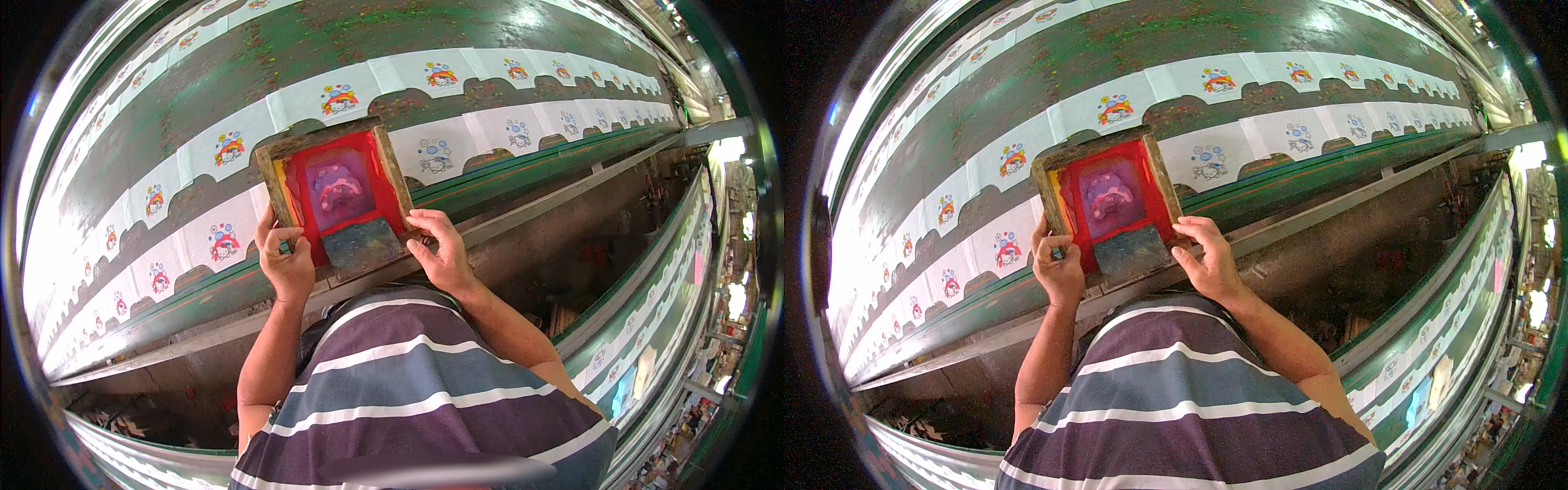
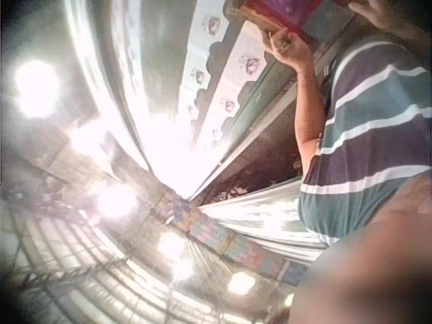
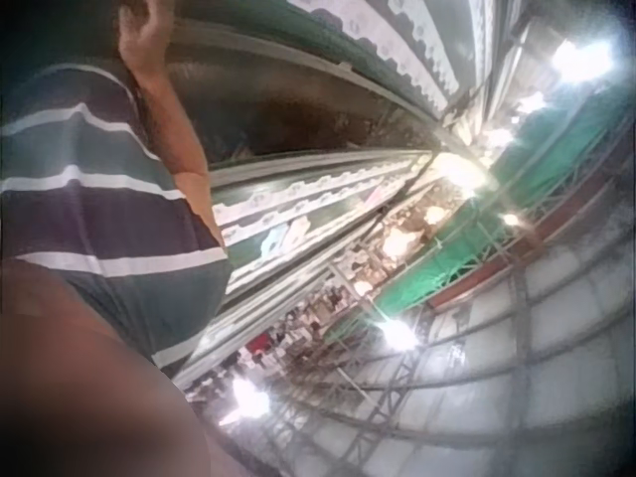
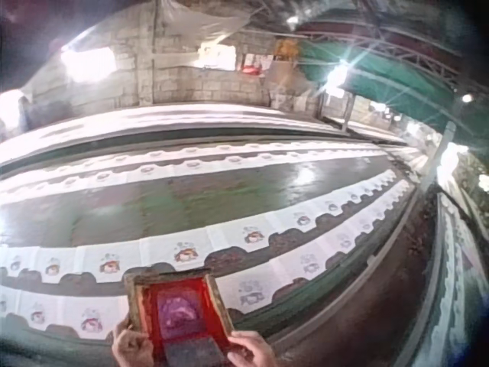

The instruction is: The person repeatedly rubs a small rectangular block over a red inked surface inside a wooden frame, then presses the frame onto a cloth laid on a green table to transfer a printed design. The person continues this cycle across multiple cloths.

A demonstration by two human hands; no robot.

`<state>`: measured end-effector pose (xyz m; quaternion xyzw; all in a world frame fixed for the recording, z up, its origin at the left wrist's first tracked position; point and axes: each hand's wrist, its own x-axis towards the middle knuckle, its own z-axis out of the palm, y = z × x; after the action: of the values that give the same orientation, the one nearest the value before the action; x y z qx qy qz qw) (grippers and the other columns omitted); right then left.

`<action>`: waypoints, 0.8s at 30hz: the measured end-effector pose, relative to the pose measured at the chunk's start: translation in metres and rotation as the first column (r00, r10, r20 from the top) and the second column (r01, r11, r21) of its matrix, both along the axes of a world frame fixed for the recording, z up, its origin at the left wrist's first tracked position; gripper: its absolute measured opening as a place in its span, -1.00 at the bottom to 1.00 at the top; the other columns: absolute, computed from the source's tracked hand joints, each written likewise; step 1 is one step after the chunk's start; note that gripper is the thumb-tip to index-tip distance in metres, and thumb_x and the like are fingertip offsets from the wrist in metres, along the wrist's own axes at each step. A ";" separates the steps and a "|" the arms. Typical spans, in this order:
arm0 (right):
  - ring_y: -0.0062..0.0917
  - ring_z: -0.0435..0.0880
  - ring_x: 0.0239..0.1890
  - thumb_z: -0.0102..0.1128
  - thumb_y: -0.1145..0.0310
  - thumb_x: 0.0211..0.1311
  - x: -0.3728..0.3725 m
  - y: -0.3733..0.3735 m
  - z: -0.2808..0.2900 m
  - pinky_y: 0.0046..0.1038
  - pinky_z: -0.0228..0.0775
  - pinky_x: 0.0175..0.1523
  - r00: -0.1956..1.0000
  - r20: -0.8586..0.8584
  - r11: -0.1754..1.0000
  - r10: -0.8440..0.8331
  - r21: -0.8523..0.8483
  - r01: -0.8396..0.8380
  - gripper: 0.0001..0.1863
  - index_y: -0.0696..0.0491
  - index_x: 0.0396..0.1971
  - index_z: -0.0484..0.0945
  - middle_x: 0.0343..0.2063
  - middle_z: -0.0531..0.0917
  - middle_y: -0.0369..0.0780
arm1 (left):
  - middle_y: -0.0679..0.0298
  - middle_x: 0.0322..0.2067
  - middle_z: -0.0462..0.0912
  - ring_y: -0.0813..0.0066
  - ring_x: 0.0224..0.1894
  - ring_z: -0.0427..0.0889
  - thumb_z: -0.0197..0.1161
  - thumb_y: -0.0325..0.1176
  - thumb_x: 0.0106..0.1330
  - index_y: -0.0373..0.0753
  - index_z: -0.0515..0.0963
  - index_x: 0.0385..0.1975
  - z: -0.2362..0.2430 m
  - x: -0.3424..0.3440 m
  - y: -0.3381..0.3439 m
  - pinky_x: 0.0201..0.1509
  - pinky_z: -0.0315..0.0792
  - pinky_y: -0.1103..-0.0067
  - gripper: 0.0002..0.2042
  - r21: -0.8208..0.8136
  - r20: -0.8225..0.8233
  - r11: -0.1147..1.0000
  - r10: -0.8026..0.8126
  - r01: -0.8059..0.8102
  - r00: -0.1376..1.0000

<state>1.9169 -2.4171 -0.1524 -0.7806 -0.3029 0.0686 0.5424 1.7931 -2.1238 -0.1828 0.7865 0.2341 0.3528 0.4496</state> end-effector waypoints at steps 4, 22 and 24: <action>-0.08 0.71 0.40 0.52 0.43 0.44 0.029 -0.045 -0.004 -0.12 0.52 0.53 1.000 -0.013 0.999 -0.026 0.035 0.027 -0.55 0.14 0.29 0.74 0.33 0.73 0.00 | -0.20 0.58 0.56 -0.11 0.61 0.54 0.39 -0.74 0.19 -0.21 0.72 -0.27 -0.001 0.041 -0.048 0.68 0.40 0.14 -0.77 0.010 0.004 1.000 -0.011 0.011 1.000; -0.11 0.70 0.42 0.58 0.48 0.37 0.143 -0.180 -0.002 -0.13 0.51 0.55 0.992 -0.020 0.990 0.121 0.071 -0.119 -0.54 0.16 0.24 0.76 0.33 0.74 -0.03 | -0.08 0.58 0.60 0.11 0.64 0.53 0.32 -0.75 0.18 -0.28 0.74 -0.30 -0.040 0.143 -0.158 0.70 0.36 0.27 -0.79 -0.368 0.101 0.929 0.002 0.035 0.995; -0.11 0.71 0.41 0.57 0.49 0.38 0.146 -0.181 -0.002 -0.14 0.52 0.54 0.991 -0.019 0.989 0.134 0.071 -0.133 -0.55 0.16 0.24 0.76 0.32 0.74 -0.03 | -0.08 0.57 0.60 0.12 0.63 0.55 0.34 -0.74 0.19 -0.28 0.73 -0.30 -0.042 0.143 -0.156 0.70 0.36 0.28 -0.80 -0.356 0.110 0.934 0.002 0.037 0.994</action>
<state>2.0633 -2.5980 -0.1548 -0.7383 -0.3501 0.1035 0.5671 1.9363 -2.2793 -0.2253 0.6733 0.2625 0.3424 0.6004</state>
